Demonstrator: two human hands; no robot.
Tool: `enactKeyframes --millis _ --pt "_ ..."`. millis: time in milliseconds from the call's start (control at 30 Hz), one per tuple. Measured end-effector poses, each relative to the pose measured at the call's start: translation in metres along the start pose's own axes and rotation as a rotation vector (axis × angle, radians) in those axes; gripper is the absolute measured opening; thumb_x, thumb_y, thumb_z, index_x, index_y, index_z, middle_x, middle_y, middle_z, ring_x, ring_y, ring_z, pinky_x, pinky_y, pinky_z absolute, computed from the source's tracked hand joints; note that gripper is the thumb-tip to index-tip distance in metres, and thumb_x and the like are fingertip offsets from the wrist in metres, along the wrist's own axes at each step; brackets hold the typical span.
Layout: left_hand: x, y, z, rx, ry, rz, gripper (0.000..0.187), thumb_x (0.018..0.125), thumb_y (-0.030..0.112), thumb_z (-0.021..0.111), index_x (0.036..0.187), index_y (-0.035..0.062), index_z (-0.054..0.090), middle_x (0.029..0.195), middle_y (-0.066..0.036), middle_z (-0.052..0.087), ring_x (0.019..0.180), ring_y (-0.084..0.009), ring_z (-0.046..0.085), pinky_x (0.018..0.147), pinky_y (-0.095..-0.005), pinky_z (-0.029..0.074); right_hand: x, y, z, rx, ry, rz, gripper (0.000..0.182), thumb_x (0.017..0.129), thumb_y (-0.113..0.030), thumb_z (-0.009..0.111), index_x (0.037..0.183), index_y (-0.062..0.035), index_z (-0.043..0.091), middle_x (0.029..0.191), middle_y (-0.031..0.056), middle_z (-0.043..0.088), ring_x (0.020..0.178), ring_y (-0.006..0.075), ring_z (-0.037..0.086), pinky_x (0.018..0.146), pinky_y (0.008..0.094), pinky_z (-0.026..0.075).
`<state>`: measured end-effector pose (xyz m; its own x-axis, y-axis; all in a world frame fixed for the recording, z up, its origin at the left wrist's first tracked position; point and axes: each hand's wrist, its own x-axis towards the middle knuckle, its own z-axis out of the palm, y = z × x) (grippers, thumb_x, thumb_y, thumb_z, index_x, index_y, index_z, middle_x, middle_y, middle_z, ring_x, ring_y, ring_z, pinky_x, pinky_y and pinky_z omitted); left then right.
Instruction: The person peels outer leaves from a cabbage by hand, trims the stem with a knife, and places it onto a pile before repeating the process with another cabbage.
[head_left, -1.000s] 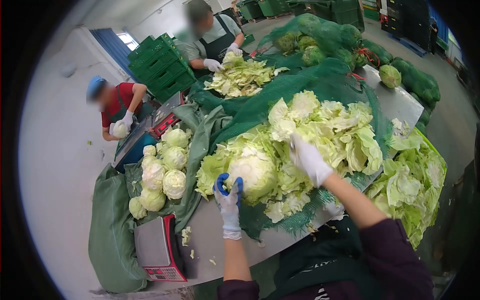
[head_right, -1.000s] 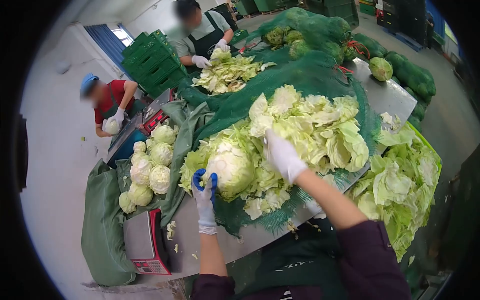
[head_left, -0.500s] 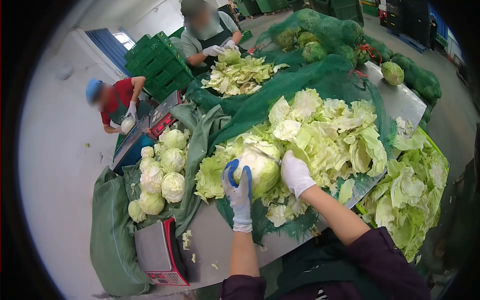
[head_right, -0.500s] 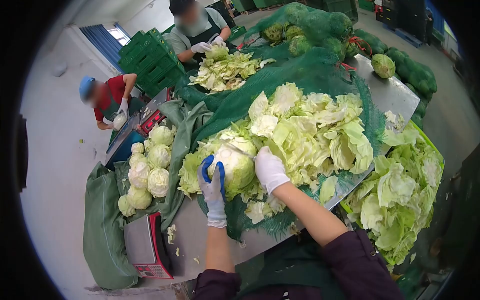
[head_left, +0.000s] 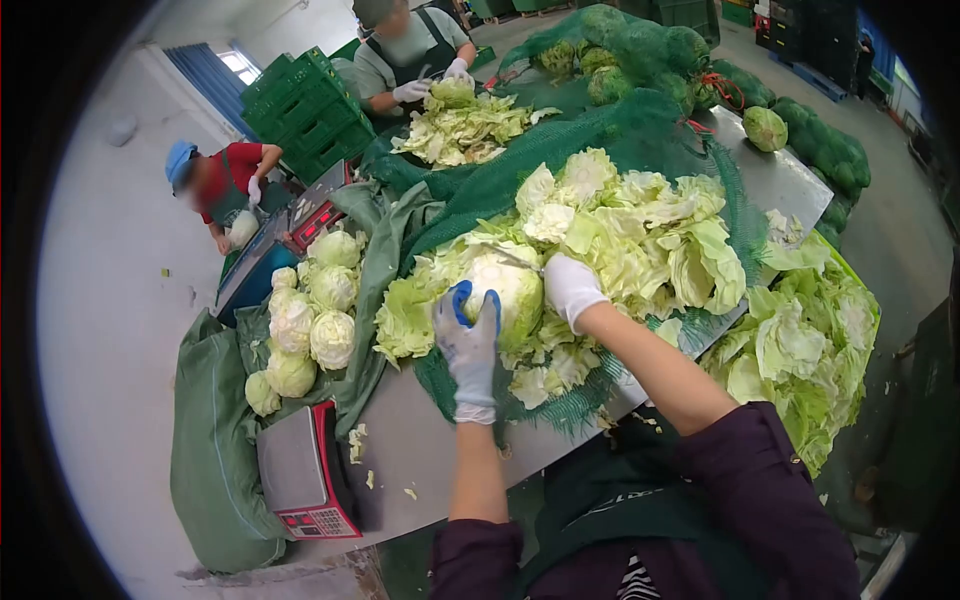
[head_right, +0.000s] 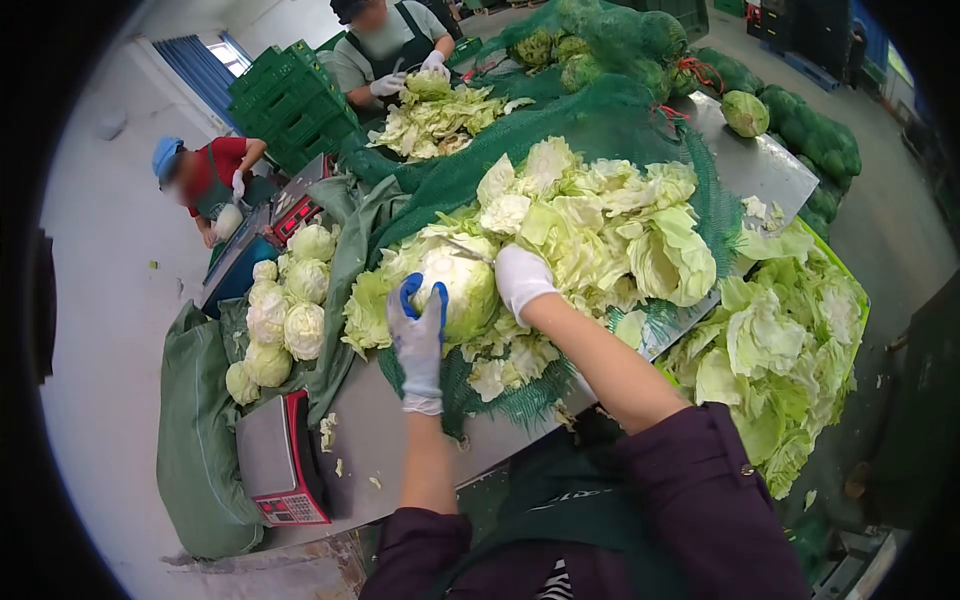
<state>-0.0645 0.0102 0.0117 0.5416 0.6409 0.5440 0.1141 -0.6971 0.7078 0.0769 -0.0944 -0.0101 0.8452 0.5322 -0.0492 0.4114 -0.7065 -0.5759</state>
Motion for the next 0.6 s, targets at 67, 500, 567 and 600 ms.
enactKeyframes --millis 67,500,567,600 --pt "0.016 -0.013 -0.017 -0.054 -0.217 -0.061 0.038 0.081 0.026 0.069 0.105 -0.0012 0.058 0.100 -0.014 0.060 0.092 -0.0267 0.057 0.084 -0.0372 0.045 -0.013 0.000 0.000 0.025 0.043 0.012 0.018 0.083 -0.004 0.052 0.095 0.0047 0.062 0.091 0.0289 0.064 0.088 0.0399 0.065 0.075 0.0430 0.053" --pt "0.022 -0.064 -0.002 0.444 -0.358 0.391 0.032 0.094 0.024 0.051 0.125 0.0267 0.052 0.131 -0.017 0.049 0.118 -0.0383 0.047 0.100 -0.0429 0.037 0.033 -0.004 -0.005 -0.154 -0.084 -0.097 0.016 0.078 -0.004 0.058 0.088 0.0006 0.069 0.093 0.0231 0.067 0.088 0.0355 0.066 0.075 0.0410 0.054" --pt "0.014 -0.054 -0.001 0.512 -0.338 0.359 0.032 0.094 0.024 0.051 0.125 0.0266 0.052 0.132 -0.017 0.049 0.118 -0.0383 0.047 0.100 -0.0431 0.037 0.046 0.000 -0.001 -0.214 -0.126 -0.153 0.020 0.081 -0.008 0.053 0.089 0.0004 0.069 0.094 0.0240 0.066 0.087 0.0365 0.066 0.074 0.0423 0.054" --pt "0.013 -0.050 0.002 0.578 -0.320 0.341 0.032 0.094 0.025 0.051 0.125 0.0264 0.052 0.132 -0.017 0.049 0.119 -0.0384 0.046 0.101 -0.0434 0.037 0.053 0.002 -0.002 -0.215 -0.129 -0.156 0.020 0.081 -0.008 0.053 0.089 0.0004 0.069 0.094 0.0240 0.066 0.087 0.0365 0.066 0.074 0.0423 0.054"
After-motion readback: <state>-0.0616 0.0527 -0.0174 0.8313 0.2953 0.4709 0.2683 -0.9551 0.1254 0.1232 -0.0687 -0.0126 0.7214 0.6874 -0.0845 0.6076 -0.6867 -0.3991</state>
